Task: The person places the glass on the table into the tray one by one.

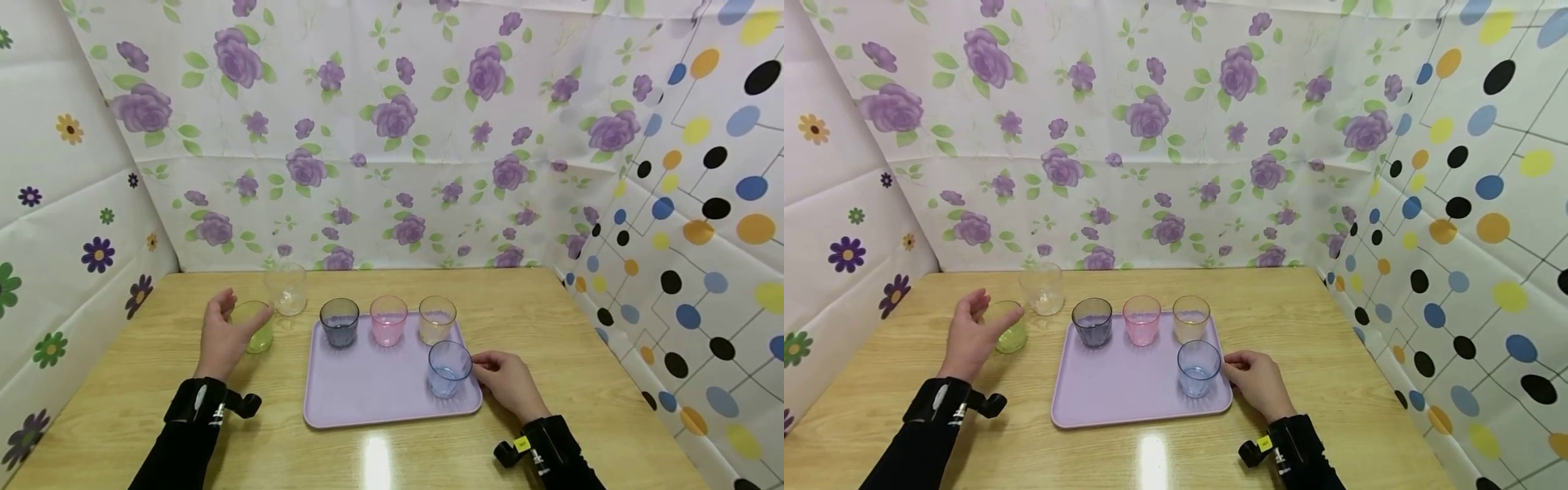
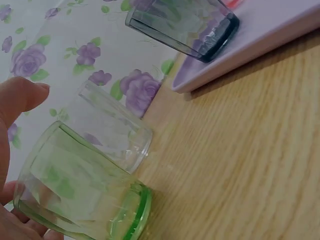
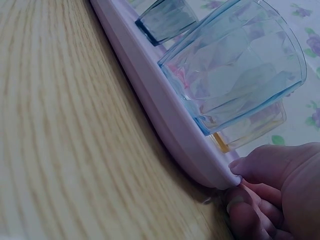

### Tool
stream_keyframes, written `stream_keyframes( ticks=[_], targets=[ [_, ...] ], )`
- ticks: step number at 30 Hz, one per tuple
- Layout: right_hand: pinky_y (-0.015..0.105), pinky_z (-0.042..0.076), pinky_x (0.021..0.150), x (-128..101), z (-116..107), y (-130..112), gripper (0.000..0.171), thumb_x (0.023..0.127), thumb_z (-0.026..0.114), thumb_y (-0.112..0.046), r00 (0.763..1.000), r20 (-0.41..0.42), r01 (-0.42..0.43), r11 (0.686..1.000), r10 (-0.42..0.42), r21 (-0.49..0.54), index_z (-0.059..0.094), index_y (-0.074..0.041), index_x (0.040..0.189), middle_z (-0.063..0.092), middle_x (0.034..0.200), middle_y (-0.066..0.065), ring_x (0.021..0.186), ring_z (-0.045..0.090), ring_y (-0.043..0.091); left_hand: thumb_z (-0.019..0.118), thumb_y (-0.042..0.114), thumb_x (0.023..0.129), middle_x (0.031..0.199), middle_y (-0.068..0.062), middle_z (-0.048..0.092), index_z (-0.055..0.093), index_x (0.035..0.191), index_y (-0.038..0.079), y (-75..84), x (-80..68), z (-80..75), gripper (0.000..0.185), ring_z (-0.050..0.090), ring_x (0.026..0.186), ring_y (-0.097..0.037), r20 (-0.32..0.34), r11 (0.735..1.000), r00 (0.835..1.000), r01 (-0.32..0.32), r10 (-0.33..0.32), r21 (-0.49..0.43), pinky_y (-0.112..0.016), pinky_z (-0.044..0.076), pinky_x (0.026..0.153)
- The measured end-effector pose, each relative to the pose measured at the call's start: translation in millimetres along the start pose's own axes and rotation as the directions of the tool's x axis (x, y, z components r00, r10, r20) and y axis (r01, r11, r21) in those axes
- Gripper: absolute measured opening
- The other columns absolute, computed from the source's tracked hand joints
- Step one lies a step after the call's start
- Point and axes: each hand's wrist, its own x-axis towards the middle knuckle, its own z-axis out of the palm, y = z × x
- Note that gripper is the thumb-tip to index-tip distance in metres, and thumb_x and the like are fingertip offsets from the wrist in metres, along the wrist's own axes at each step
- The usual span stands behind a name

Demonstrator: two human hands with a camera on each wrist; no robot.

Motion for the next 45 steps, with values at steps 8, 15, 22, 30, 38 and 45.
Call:
stream_keyframes(
  ticks=[8,15,22,30,38,45],
  targets=[
    [0.023,0.058,0.066,-0.8,1.1,-0.4,0.019,0.102,0.078,-0.019,1.0,-0.006,0.006,1.0,-0.006,0.005,0.084,-0.007,0.116,0.078,0.092,0.0,0.08,0.07,0.011,0.084,0.043,0.098,0.182,-0.023,0.017,-0.001,0.177,0.011,-8.9,-2.7,-2.0,0.121,0.016,0.169,-0.046,0.093,0.997,0.995,0.023,-0.03,0.073,-0.063,0.026,0.136],
    [0.023,0.058,0.067,-0.9,0.5,-1.3,0.019,0.102,0.078,-0.02,1.0,-0.007,0.002,1.0,-0.002,-0.008,0.084,-0.008,0.116,0.079,0.093,-0.001,0.081,0.07,0.011,0.083,0.04,0.1,0.18,-0.027,0.02,-0.001,0.176,0.009,-14.5,-3.6,0.5,0.117,0.023,0.166,-0.049,0.103,0.994,0.994,0.029,-0.041,0.107,-0.064,0.033,0.132],
    [0.023,0.059,0.069,0.3,0.1,-0.1,0.018,0.101,0.078,-0.019,1.0,-0.011,-0.01,1.0,0.01,-0.012,0.084,-0.009,0.115,0.079,0.093,0.0,0.082,0.07,0.01,0.083,0.035,0.1,0.179,-0.026,0.023,0.001,0.175,0.006,-20.6,-6.2,0.6,0.116,0.023,0.166,-0.047,0.099,0.993,0.994,0.038,-0.05,0.114,-0.061,0.031,0.134],
    [0.023,0.059,0.07,1.1,-0.2,-1.6,0.018,0.101,0.078,-0.019,1.0,-0.008,-0.012,1.0,0.012,-0.004,0.084,-0.009,0.115,0.079,0.094,0.0,0.083,0.071,0.01,0.082,0.029,0.101,0.178,-0.028,0.024,0.003,0.175,0.003,-27.2,-10.2,0.4,0.111,0.025,0.166,-0.046,0.105,0.993,0.992,0.056,-0.067,0.103,-0.057,0.032,0.134],
    [0.023,0.059,0.067,-0.4,0.1,-1.3,0.019,0.102,0.077,-0.019,1.0,-0.003,-0.003,1.0,0.003,0.001,0.084,-0.007,0.115,0.078,0.093,0.0,0.081,0.07,0.011,0.079,0.019,0.102,0.176,-0.029,0.028,0.009,0.173,0.0,-30.2,-13.9,1.7,0.101,0.028,0.165,-0.045,0.102,0.996,0.993,0.045,-0.054,0.083,-0.055,0.032,0.135],
    [0.023,0.059,0.066,0.5,0.9,0.9,0.018,0.101,0.078,-0.018,1.0,-0.009,0.0,1.0,0.001,0.011,0.084,-0.007,0.114,0.078,0.092,0.0,0.08,0.07,0.012,0.078,0.017,0.103,0.173,-0.03,0.031,0.016,0.17,-0.002,-32.0,-14.2,3.2,0.093,0.031,0.163,-0.045,0.08,0.996,0.996,0.024,-0.031,0.082,-0.054,0.034,0.133]
  ],
)
